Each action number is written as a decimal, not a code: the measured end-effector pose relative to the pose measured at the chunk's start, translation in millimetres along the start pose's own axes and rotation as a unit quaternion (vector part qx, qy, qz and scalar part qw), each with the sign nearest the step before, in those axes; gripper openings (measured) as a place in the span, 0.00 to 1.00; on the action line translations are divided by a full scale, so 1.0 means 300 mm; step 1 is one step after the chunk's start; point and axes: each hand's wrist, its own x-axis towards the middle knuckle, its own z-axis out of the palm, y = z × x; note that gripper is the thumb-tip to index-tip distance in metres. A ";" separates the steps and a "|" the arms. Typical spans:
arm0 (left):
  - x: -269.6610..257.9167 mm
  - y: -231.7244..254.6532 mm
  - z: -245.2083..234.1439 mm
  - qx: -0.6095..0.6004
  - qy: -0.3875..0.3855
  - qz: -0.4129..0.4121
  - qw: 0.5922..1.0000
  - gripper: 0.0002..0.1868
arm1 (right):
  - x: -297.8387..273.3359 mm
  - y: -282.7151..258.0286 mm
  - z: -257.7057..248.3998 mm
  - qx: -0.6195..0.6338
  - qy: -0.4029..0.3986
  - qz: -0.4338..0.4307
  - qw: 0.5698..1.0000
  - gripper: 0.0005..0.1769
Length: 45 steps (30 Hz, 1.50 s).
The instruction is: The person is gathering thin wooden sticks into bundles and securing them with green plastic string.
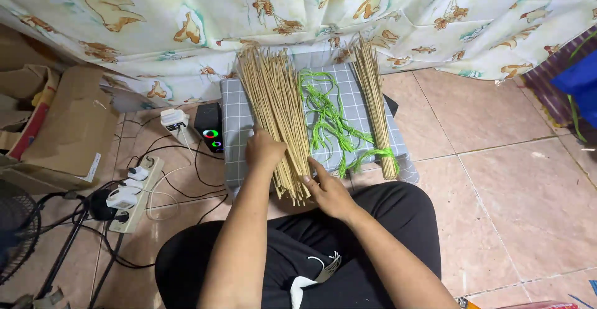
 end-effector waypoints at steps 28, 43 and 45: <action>-0.056 -0.058 -0.129 -0.247 -0.064 -0.045 0.966 0.50 | -0.013 -0.056 0.007 -0.119 0.035 0.019 0.992 0.37; -0.052 -0.059 -0.108 -0.294 -0.094 -0.038 0.951 0.55 | 0.076 -0.026 0.089 -0.315 0.087 -0.278 0.903 0.37; -0.069 -0.050 -0.103 -0.302 -0.090 -0.042 0.948 0.55 | 0.071 -0.028 0.088 -0.318 0.068 -0.267 0.907 0.37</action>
